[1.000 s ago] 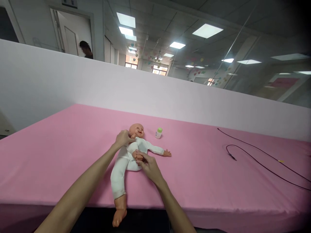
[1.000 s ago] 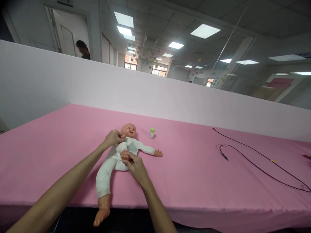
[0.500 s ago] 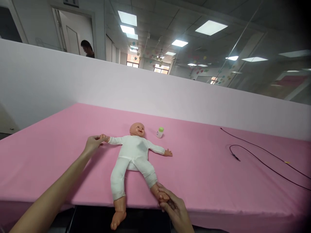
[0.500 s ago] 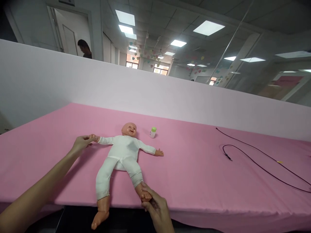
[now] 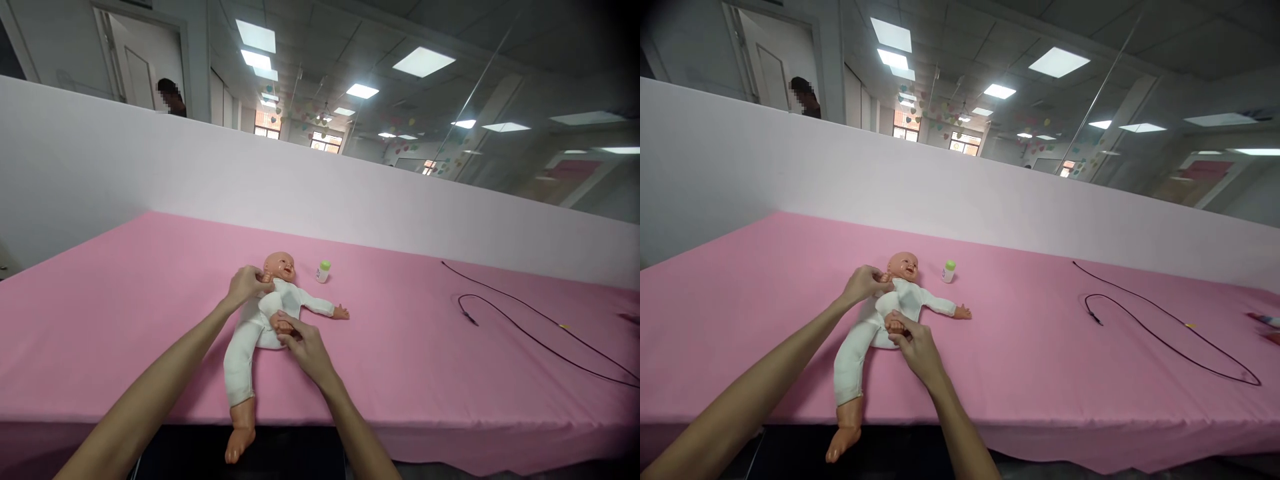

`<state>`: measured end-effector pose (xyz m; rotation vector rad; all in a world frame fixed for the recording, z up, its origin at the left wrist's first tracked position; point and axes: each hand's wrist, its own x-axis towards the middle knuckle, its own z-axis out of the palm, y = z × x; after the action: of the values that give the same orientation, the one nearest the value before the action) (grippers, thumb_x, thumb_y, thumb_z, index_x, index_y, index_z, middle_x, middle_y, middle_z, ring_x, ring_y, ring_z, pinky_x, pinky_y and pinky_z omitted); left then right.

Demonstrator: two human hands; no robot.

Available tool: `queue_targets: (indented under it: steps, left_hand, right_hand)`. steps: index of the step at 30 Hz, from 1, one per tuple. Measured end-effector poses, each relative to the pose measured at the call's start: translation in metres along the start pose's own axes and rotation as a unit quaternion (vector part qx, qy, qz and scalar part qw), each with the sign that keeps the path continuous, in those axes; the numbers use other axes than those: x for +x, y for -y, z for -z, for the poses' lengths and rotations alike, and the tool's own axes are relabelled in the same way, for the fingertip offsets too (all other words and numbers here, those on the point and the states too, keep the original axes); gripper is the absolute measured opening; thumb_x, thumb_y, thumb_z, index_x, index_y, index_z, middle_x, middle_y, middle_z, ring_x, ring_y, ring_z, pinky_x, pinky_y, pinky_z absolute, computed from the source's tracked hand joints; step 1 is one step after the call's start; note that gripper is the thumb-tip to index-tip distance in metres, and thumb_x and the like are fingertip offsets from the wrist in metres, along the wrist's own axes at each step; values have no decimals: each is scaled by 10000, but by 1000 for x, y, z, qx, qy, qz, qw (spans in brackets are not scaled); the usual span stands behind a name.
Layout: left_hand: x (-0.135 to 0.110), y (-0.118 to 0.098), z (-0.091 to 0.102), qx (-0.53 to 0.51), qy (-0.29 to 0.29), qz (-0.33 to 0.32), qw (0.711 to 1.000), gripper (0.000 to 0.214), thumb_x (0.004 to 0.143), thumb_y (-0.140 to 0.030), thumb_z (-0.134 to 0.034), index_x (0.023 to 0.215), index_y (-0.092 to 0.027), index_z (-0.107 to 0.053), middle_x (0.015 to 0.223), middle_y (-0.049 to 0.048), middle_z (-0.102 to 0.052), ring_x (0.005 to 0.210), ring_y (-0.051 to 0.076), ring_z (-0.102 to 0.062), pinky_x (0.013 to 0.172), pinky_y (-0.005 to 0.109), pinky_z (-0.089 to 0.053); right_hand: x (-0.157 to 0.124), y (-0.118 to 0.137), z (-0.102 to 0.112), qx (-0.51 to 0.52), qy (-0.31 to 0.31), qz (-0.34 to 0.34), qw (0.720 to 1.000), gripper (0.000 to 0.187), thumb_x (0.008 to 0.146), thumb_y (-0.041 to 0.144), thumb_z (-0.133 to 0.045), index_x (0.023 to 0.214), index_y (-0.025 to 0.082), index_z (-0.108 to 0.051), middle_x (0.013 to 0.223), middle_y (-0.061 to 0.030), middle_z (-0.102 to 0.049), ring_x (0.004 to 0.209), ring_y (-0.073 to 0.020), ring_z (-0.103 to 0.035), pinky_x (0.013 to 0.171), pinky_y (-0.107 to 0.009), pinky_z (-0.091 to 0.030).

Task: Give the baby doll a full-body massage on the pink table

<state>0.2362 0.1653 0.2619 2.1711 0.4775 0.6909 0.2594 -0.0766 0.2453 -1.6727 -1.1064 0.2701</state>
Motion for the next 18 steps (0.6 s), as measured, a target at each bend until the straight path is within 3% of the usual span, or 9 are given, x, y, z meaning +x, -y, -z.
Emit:
queue_targets:
  steps: [3, 7, 11, 14, 18]
  left_hand:
    - [4, 4, -12, 21, 32, 6, 999, 453, 647, -453, -779, 481, -196, -446, 456, -57, -394, 490, 99, -357, 494, 272, -195]
    - [3, 15, 1, -42, 44, 7, 998, 469, 623, -450, -800, 492, -203, -423, 497, -64, -356, 494, 92, -338, 489, 258, -226]
    - [-16, 40, 34, -155, -22, 63, 986, 469, 631, -495, -833, 536, -209, -474, 541, -47, -402, 509, 111, -394, 484, 254, -315]
    - [-41, 70, 57, -183, -97, 117, 971, 545, 616, -515, -872, 519, -216, -426, 542, -53, -351, 518, 107, -349, 475, 251, -303]
    - [-64, 101, 75, -184, -133, 180, 957, 504, 594, -545, -889, 531, -199, -529, 543, -39, -397, 520, 107, -348, 472, 254, -300]
  right_hand:
    - [10, -9, -11, 4, 3, -4, 1000, 417, 859, 172, -643, 1258, 248, -742, 1011, -16, -783, 831, -201, -695, 786, -325, -589]
    - [-4, -2, -3, 44, -6, -21, 999, 430, 871, 186, -644, 1289, 246, -725, 1069, -35, -784, 862, -208, -710, 812, -339, -597]
    - [-51, 5, 16, 99, -25, -44, 994, 402, 879, 295, -708, 1277, 248, -729, 1324, -92, -707, 1044, -268, -728, 855, -370, -622]
    - [-103, -10, 20, 125, -57, -74, 988, 357, 874, 379, -747, 1208, 255, -765, 1348, -115, -691, 1151, -311, -703, 871, -377, -631]
    - [-152, -39, 8, 170, -87, -118, 974, 396, 883, 446, -740, 1250, 295, -748, 1331, -130, -698, 764, -244, -765, 634, -338, -649]
